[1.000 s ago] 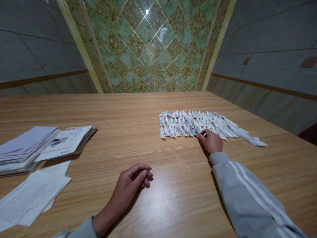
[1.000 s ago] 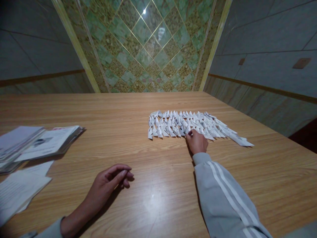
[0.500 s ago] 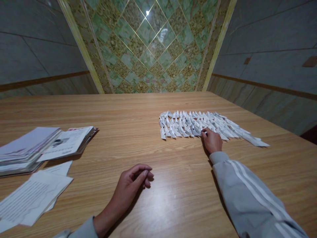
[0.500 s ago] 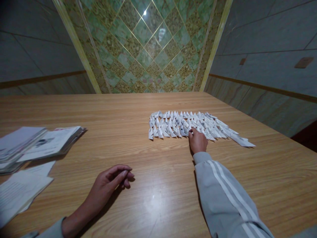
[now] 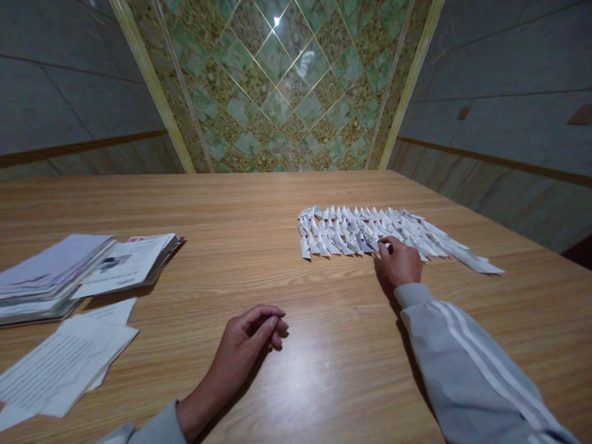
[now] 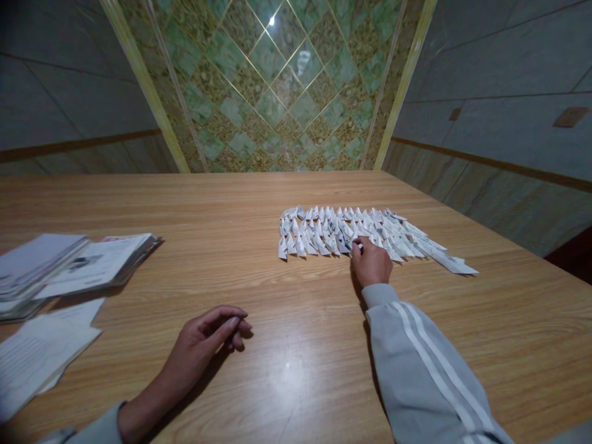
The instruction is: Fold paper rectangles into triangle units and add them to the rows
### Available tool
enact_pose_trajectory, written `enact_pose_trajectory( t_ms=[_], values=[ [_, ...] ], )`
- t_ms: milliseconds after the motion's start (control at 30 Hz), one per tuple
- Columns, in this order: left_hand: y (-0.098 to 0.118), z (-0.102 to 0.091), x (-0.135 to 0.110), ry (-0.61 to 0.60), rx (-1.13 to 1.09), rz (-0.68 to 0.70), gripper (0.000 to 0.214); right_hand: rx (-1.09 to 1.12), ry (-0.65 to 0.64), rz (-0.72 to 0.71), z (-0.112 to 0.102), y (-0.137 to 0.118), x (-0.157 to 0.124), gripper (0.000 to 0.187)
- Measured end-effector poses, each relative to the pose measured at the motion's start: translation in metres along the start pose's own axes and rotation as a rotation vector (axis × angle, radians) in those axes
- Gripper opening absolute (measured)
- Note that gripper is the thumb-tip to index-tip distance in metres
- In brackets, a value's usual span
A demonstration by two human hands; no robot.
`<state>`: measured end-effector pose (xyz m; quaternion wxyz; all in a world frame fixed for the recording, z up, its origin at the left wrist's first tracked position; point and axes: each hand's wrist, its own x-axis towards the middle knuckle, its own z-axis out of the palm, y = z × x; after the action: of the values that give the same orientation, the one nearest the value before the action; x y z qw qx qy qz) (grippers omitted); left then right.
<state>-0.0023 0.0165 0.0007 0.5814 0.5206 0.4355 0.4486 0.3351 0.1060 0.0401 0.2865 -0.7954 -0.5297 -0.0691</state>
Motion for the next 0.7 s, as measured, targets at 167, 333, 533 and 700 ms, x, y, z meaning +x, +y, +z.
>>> enact_pose_trajectory(
  t_ms=[167, 333, 533, 700],
  values=[
    [0.002, 0.003, -0.004, -0.001, 0.023, 0.051, 0.019, 0.236, -0.08, -0.156, -0.019, -0.029, -0.038, 0.028],
    [0.026, 0.003, -0.009, -0.017, 0.216, 0.116, 0.018, 0.507, -0.37, -0.393, -0.016, -0.055, -0.092, 0.028],
    [0.086, -0.057, -0.003, -0.005, 0.829, 0.419, 0.024, 0.508, -0.55, -0.481, 0.0, -0.057, -0.106, 0.028],
    [0.122, -0.167, 0.028, 0.224, 1.297, 0.173, 0.048, 0.466, -0.648, -0.519, 0.005, -0.057, -0.109, 0.029]
  ],
)
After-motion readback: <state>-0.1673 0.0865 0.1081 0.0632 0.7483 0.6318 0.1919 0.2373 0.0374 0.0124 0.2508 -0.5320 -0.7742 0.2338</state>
